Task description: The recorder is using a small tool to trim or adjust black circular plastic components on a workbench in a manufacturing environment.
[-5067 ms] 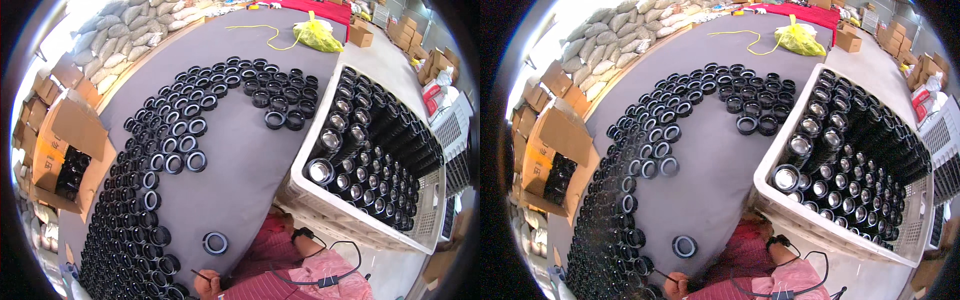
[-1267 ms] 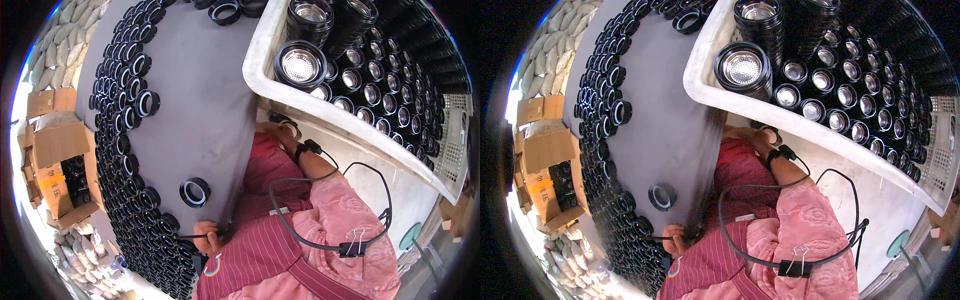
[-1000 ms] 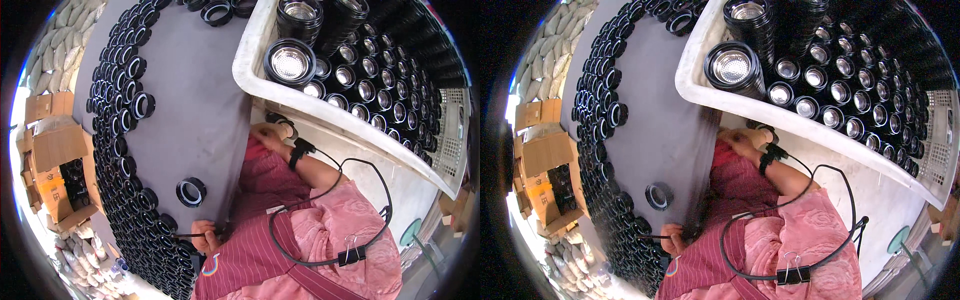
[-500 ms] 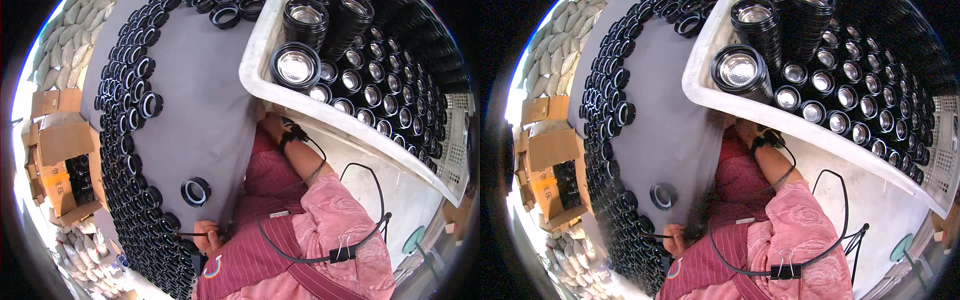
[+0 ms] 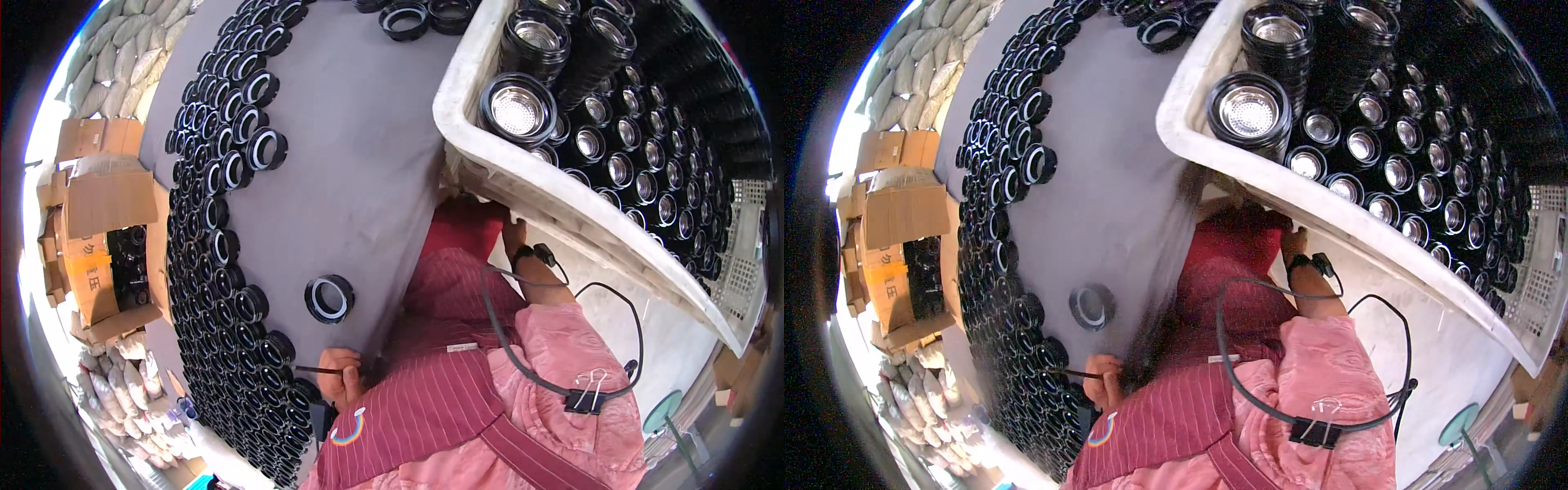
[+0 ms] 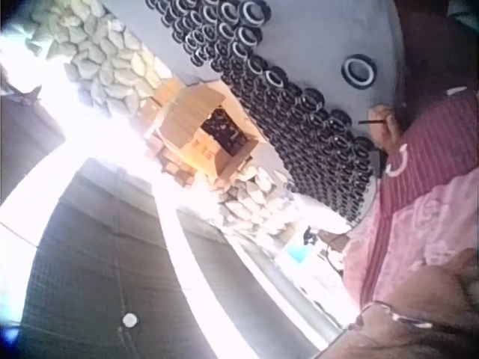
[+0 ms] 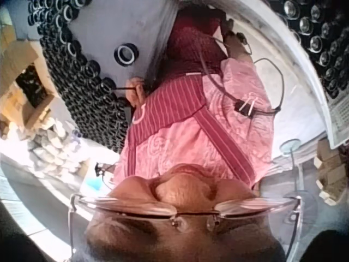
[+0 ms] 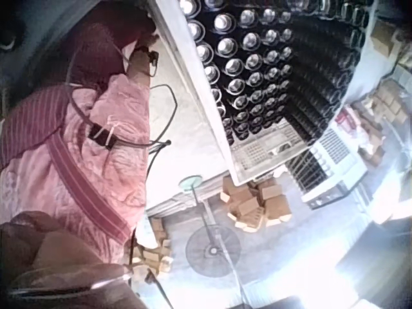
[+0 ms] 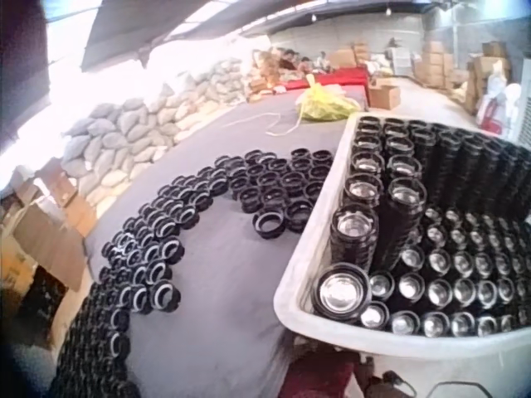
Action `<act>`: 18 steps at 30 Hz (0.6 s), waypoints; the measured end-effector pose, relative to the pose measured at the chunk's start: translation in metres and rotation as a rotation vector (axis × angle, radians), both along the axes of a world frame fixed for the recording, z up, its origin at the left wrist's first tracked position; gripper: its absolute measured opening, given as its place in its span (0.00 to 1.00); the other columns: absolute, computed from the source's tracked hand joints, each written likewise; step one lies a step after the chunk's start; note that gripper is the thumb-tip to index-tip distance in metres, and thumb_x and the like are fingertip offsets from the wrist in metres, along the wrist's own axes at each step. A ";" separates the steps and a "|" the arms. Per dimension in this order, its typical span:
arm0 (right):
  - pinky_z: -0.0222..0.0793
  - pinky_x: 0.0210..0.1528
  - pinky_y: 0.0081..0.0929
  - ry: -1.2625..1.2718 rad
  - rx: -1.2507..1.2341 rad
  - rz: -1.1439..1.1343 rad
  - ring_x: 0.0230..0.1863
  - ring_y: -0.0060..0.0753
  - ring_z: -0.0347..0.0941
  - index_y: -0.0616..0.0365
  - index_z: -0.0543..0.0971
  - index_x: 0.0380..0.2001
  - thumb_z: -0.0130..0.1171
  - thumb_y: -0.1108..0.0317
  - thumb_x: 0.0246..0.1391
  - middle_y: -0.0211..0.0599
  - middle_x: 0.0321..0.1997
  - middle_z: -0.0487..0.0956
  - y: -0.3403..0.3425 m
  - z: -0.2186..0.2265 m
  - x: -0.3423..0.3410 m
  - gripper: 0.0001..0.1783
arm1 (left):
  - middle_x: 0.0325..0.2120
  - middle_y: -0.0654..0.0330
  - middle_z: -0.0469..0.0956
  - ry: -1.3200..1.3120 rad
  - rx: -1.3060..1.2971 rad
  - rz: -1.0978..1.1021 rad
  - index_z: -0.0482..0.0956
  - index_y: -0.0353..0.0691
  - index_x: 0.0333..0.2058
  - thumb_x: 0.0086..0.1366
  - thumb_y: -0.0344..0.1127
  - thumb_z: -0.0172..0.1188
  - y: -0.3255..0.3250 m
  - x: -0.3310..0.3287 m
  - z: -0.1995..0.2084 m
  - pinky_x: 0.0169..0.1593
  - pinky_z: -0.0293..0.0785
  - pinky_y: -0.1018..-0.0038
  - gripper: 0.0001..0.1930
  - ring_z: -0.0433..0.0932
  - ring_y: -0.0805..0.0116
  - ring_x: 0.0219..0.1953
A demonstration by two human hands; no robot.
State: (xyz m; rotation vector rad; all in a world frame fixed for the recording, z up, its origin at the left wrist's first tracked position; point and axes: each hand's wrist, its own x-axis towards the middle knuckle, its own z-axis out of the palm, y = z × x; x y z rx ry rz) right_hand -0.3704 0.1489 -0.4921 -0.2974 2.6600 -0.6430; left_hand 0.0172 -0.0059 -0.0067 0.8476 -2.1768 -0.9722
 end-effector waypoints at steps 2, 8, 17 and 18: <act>0.75 0.53 0.45 -0.300 0.043 -0.201 0.54 0.47 0.78 0.69 0.80 0.47 0.59 0.50 0.55 0.56 0.45 0.83 -0.061 0.056 0.063 0.30 | 0.27 0.49 0.78 -0.015 -0.044 0.122 0.76 0.35 0.27 0.65 0.31 0.55 0.013 0.014 0.006 0.35 0.70 0.63 0.08 0.76 0.55 0.29; 0.72 0.41 0.35 -0.936 -0.195 0.096 0.37 0.38 0.77 0.66 0.81 0.42 0.62 0.56 0.58 0.41 0.38 0.84 -0.057 0.170 0.042 0.21 | 0.28 0.52 0.79 0.038 -0.006 0.227 0.76 0.35 0.26 0.61 0.28 0.55 0.024 0.005 0.012 0.36 0.72 0.63 0.06 0.77 0.54 0.30; 0.68 0.32 0.26 -0.465 -0.602 0.819 0.27 0.20 0.73 0.65 0.81 0.26 0.63 0.65 0.58 0.32 0.21 0.78 -0.070 0.463 0.072 0.13 | 0.33 0.52 0.80 0.175 0.010 0.237 0.80 0.33 0.31 0.61 0.28 0.56 0.017 -0.001 0.018 0.44 0.74 0.64 0.05 0.79 0.54 0.37; 0.69 0.34 0.23 -0.612 -0.701 0.895 0.29 0.20 0.73 0.64 0.84 0.32 0.64 0.69 0.57 0.28 0.26 0.80 -0.071 0.483 0.086 0.08 | 0.35 0.52 0.80 0.187 -0.013 0.217 0.81 0.33 0.32 0.62 0.27 0.56 0.015 -0.006 0.020 0.46 0.73 0.64 0.06 0.78 0.55 0.39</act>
